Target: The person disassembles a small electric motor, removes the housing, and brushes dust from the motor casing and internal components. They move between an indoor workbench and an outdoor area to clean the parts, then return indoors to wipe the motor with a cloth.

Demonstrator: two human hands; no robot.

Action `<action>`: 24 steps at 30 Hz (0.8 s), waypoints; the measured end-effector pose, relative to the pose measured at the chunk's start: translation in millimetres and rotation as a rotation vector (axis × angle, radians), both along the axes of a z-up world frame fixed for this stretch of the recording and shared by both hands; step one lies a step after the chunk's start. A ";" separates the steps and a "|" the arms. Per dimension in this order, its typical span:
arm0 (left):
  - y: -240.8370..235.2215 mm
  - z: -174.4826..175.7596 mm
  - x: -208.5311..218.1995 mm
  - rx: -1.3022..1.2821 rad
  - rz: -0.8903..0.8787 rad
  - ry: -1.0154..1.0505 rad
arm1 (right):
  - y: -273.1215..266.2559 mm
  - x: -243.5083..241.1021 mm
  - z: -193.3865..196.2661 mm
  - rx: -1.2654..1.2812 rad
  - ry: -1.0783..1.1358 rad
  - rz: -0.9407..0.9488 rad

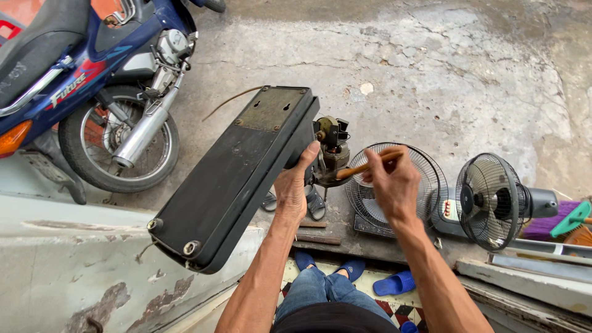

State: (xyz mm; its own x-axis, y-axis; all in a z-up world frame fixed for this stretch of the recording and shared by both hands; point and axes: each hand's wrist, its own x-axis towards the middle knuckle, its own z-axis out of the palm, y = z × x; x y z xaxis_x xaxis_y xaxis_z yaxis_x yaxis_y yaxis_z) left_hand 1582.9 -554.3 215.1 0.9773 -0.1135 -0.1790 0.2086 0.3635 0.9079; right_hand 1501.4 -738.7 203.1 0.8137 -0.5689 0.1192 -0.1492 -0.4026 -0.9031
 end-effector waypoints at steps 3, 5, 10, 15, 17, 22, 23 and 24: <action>-2.2 -2.2 2.2 0.025 0.031 0.039 | -1.1 6.8 3.5 -0.128 0.023 -0.105; -4.6 -3.9 5.3 0.019 0.039 0.030 | -3.9 10.4 5.8 0.076 -0.132 -0.066; -3.7 -8.1 11.0 0.019 0.034 0.041 | -8.5 19.2 3.0 -0.058 -0.116 -0.125; -0.3 -13.3 15.4 -0.013 0.069 0.055 | -2.1 17.6 1.3 -0.085 -0.273 0.088; 0.5 -14.9 16.9 -0.006 0.067 0.059 | -2.5 12.9 4.7 -0.310 -0.117 -0.048; 12.8 -26.0 23.2 0.009 0.036 0.101 | 1.6 5.2 8.3 -0.020 -0.132 -0.102; 15.8 -28.1 24.0 -0.006 0.029 0.097 | 3.0 5.9 9.0 -0.004 -0.066 -0.055; 15.8 -30.0 25.0 -0.026 0.018 0.091 | 4.9 5.9 9.9 0.011 -0.002 -0.011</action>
